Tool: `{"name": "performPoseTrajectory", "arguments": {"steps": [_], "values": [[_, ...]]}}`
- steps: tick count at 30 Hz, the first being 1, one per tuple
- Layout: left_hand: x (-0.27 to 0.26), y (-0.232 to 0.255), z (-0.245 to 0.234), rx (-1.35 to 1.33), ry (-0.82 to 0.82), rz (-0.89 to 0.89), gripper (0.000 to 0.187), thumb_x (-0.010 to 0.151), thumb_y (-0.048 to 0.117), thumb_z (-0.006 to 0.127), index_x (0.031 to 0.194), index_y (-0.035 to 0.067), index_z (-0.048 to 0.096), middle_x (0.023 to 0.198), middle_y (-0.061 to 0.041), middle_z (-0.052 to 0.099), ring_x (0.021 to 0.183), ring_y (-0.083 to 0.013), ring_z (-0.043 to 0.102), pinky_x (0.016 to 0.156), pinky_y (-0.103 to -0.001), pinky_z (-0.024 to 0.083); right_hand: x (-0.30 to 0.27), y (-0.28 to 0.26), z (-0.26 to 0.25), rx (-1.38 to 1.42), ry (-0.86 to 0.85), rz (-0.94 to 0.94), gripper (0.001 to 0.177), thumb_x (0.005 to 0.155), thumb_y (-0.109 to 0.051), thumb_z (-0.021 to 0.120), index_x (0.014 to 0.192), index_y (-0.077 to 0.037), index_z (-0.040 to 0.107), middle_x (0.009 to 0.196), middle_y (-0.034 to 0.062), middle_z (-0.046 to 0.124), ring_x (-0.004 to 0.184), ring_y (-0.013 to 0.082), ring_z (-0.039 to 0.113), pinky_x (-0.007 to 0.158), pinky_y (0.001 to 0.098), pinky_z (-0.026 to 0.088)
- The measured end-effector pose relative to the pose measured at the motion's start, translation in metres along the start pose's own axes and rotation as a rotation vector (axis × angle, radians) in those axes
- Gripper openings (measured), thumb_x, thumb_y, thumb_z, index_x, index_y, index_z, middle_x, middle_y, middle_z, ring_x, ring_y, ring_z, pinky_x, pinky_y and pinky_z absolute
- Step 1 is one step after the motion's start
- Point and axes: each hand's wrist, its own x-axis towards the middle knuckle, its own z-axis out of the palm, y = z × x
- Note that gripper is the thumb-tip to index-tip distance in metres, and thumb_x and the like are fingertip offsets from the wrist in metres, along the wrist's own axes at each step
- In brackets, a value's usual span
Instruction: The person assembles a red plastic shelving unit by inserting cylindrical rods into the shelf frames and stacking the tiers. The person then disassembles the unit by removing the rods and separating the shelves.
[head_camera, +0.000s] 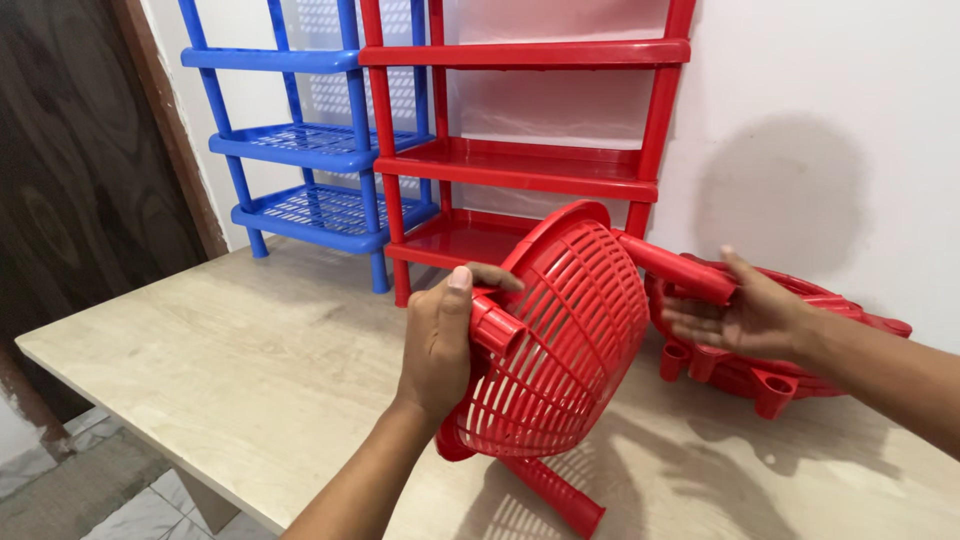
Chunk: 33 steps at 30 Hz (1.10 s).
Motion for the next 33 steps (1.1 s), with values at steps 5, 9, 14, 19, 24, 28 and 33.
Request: {"name": "performPoseTrajectory", "arguments": {"steps": [5,9,14,19,24,28,33], "values": [[0.004,-0.027,-0.032,-0.095,0.071,-0.419,0.06,0.107,0.056,0.022,0.154,0.021,0.032,0.101,-0.014,0.082,0.091,-0.0259,0.08,0.093,-0.032,0.053,0.028,-0.01,-0.001,0.118,0.0,-0.172,0.038,0.107,-0.034,0.06,0.124,-0.001,0.052,0.103,0.012,0.067,0.09,0.0174,0.071,0.079,0.0245,0.064],[0.015,-0.046,-0.066,-0.08,0.115,-0.749,0.078,0.097,0.065,0.029,0.158,0.016,0.035,0.103,-0.015,0.079,0.091,-0.0279,0.075,0.089,-0.041,0.051,0.011,-0.022,0.017,0.099,0.06,-0.25,0.035,0.105,-0.03,0.059,0.121,0.001,0.052,0.103,0.0146,0.066,0.089,0.0182,0.072,0.077,0.0243,0.061],[0.054,-0.057,-0.05,0.164,-0.073,-0.719,0.083,0.092,0.067,0.044,0.14,0.002,0.062,0.112,-0.016,0.075,0.105,-0.0294,0.071,0.094,-0.046,0.053,-0.047,-0.012,0.078,0.156,0.024,-0.288,0.036,0.101,-0.025,0.059,0.122,0.004,0.052,0.107,0.0205,0.066,0.092,0.0223,0.073,0.078,0.0265,0.061],[0.096,-0.052,-0.006,0.662,-0.332,-0.618,0.085,0.092,0.074,0.041,0.122,0.0,0.071,0.119,-0.025,0.073,0.115,-0.0356,0.068,0.102,-0.045,0.049,-0.1,0.002,0.117,0.184,-0.088,-0.204,0.044,0.097,-0.013,0.061,0.129,0.012,0.046,0.113,0.0277,0.065,0.098,0.027,0.075,0.081,0.0266,0.06],[0.103,-0.043,0.025,0.708,-0.431,-0.644,0.092,0.099,0.073,0.029,0.115,-0.008,0.07,0.12,-0.03,0.072,0.119,-0.0394,0.069,0.101,-0.05,0.049,-0.139,0.002,0.124,0.035,-0.289,-0.129,0.054,0.093,-0.02,0.066,0.134,0.009,0.046,0.114,0.0256,0.07,0.097,0.0243,0.076,0.072,0.0222,0.055],[0.099,-0.037,0.037,0.719,-0.526,-0.635,0.091,0.098,0.072,0.019,0.12,-0.002,0.069,0.128,-0.026,0.066,0.126,-0.0393,0.061,0.106,-0.054,0.045,-0.15,0.004,0.121,0.124,-0.368,0.008,0.067,0.091,-0.036,0.067,0.131,0.014,0.046,0.102,0.0234,0.069,0.087,0.0245,0.074,0.076,0.0329,0.062],[0.093,-0.031,0.044,0.739,-0.594,-0.689,0.101,0.096,0.074,0.009,0.13,-0.003,0.065,0.135,-0.028,0.062,0.134,-0.041,0.055,0.114,-0.054,0.039,-0.149,0.006,0.106,0.143,-0.592,0.176,0.051,0.096,-0.022,0.062,0.135,0.005,0.044,0.095,0.0122,0.065,0.06,0.0108,0.065,0.047,0.021,0.057]]}}
